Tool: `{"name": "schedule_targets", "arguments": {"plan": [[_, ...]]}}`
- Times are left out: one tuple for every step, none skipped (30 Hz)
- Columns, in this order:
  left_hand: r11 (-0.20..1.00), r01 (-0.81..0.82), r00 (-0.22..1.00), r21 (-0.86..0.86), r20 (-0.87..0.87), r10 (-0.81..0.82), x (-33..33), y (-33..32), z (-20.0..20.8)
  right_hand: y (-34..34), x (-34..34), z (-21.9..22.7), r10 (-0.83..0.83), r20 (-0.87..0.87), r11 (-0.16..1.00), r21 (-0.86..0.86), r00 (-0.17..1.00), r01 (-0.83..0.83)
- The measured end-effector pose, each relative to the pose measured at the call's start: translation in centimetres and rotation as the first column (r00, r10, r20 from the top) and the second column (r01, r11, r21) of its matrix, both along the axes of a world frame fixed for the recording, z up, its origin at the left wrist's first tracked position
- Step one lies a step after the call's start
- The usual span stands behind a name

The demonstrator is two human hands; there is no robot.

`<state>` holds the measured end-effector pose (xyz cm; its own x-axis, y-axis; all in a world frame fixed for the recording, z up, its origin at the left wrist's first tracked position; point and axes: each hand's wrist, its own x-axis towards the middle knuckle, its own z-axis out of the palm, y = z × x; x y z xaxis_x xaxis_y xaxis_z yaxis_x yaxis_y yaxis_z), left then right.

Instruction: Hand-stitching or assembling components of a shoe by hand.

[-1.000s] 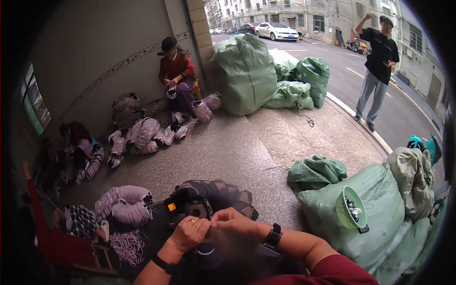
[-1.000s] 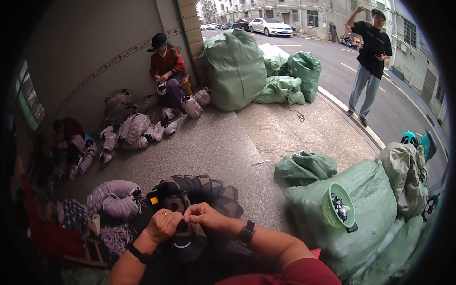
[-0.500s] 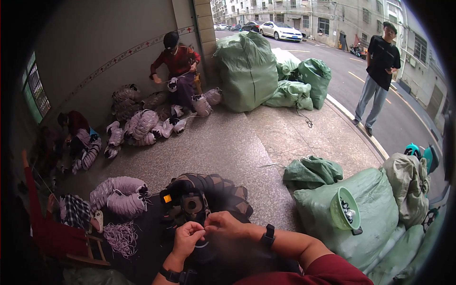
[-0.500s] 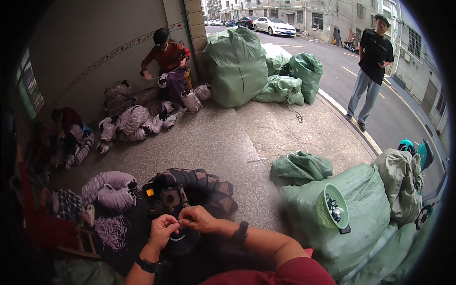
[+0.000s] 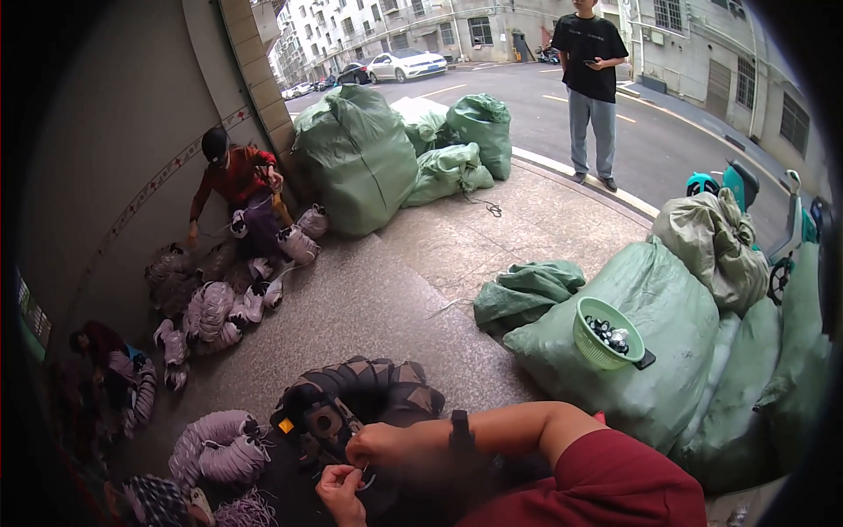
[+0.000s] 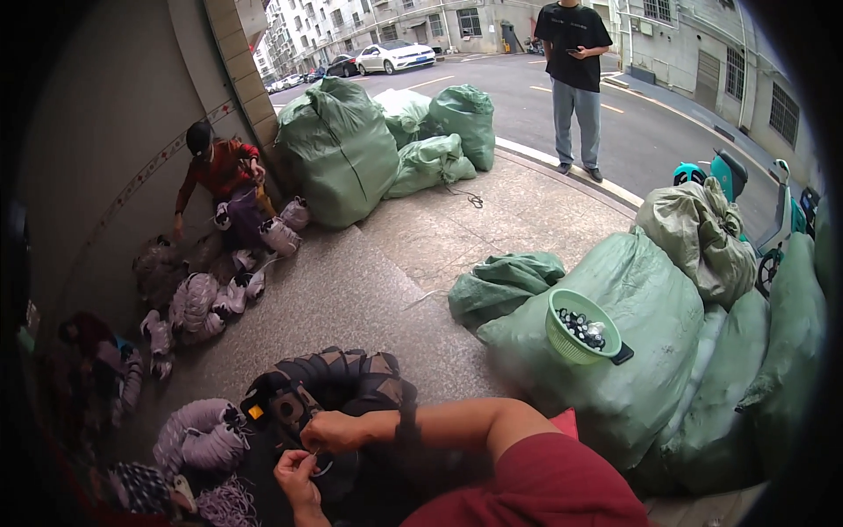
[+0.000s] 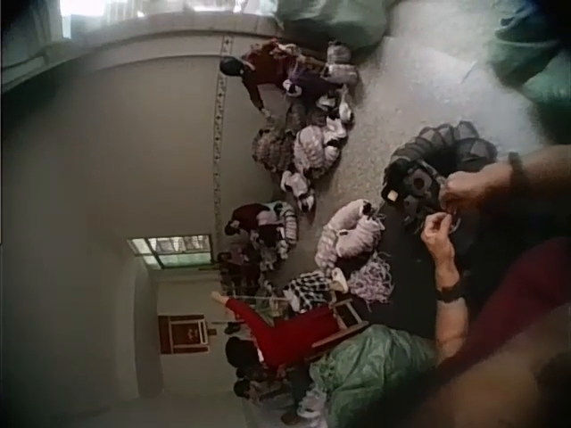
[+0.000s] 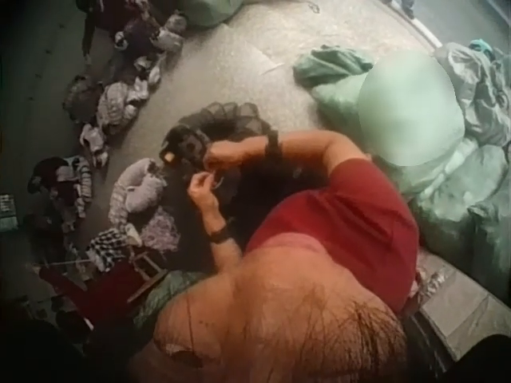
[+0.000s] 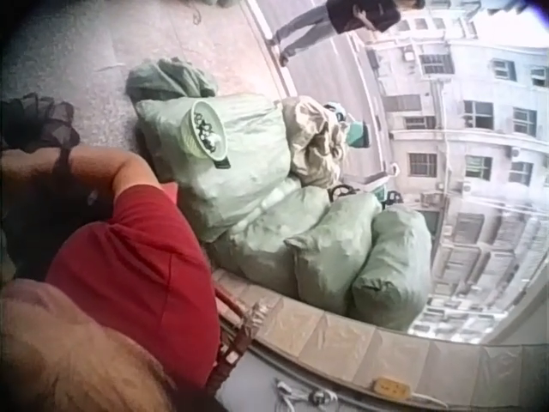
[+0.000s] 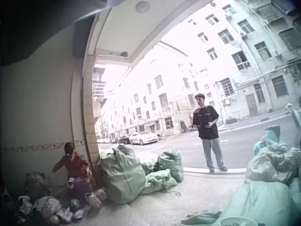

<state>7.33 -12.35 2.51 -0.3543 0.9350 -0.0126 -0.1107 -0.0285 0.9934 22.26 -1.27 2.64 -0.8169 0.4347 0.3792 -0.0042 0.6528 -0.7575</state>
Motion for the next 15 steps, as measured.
{"name": "schedule_targets", "arguments": {"plan": [[1.0,0.001,1.0,-0.004,0.005,-0.001,0.1,0.0,0.1,0.1,0.1,0.0,-0.001,0.005,1.0,-0.004,1.0,0.001],[1.0,0.002,1.0,0.024,0.004,-0.002,0.2,0.0,0.2,0.3,0.2,-0.1,0.061,-0.011,0.998,-0.008,0.998,-0.061],[0.999,0.003,1.0,0.053,0.004,-0.004,0.3,0.1,0.2,0.6,0.4,0.0,0.122,-0.026,0.992,-0.009,0.992,-0.122],[0.999,0.003,1.0,0.049,0.011,-0.003,0.4,0.0,0.2,0.7,0.5,0.0,0.122,-0.019,0.992,-0.013,0.992,-0.122],[0.999,-0.005,0.999,0.037,-0.032,0.006,0.5,-0.1,0.3,0.7,0.6,0.0,0.113,0.003,0.993,0.012,0.994,-0.113],[1.0,-0.01,0.997,0.025,-0.078,0.012,0.3,-0.1,0.3,0.7,0.5,0.0,0.101,0.023,0.994,0.038,0.995,-0.101],[1.0,-0.006,0.997,0.021,-0.073,0.007,0.1,0.0,0.2,0.7,0.3,0.0,0.097,0.027,0.995,0.035,0.995,-0.097],[1.0,-0.016,0.998,0.024,-0.065,0.017,-0.1,0.1,0.0,0.6,0.1,0.1,0.061,0.021,0.997,0.037,0.998,-0.062],[0.999,-0.028,0.998,0.026,-0.058,0.029,-0.2,0.1,-0.1,0.4,0.0,0.4,0.027,0.014,0.999,0.038,1.0,-0.028],[0.999,-0.045,0.998,0.026,-0.03,0.046,-0.2,0.1,-0.1,0.2,0.1,0.7,0.024,0.018,0.999,0.034,1.0,-0.025],[0.999,-0.043,0.999,0.023,-0.027,0.043,-0.2,0.1,-0.2,0.2,0.3,1.0,0.015,0.072,0.999,0.038,0.997,-0.018],[0.999,-0.047,0.999,0.025,-0.009,0.047,-0.3,0.1,-0.3,0.2,0.3,1.5,0.007,0.126,0.999,0.043,0.992,-0.013],[0.998,-0.051,0.999,0.028,0.01,0.051,-0.5,0.1,-0.5,0.1,0.3,1.8,0.006,0.127,0.999,0.042,0.992,-0.012],[0.998,-0.05,0.999,0.026,0.011,0.05,-0.9,0.1,-0.7,0.1,0.1,2.1,0.006,0.135,0.999,0.038,0.991,-0.011],[0.999,-0.033,0.999,0.041,0.035,0.032,-1.3,0.0,-0.8,-0.1,0.1,2.2,0.006,0.145,0.999,0.032,0.989,-0.011]]}}
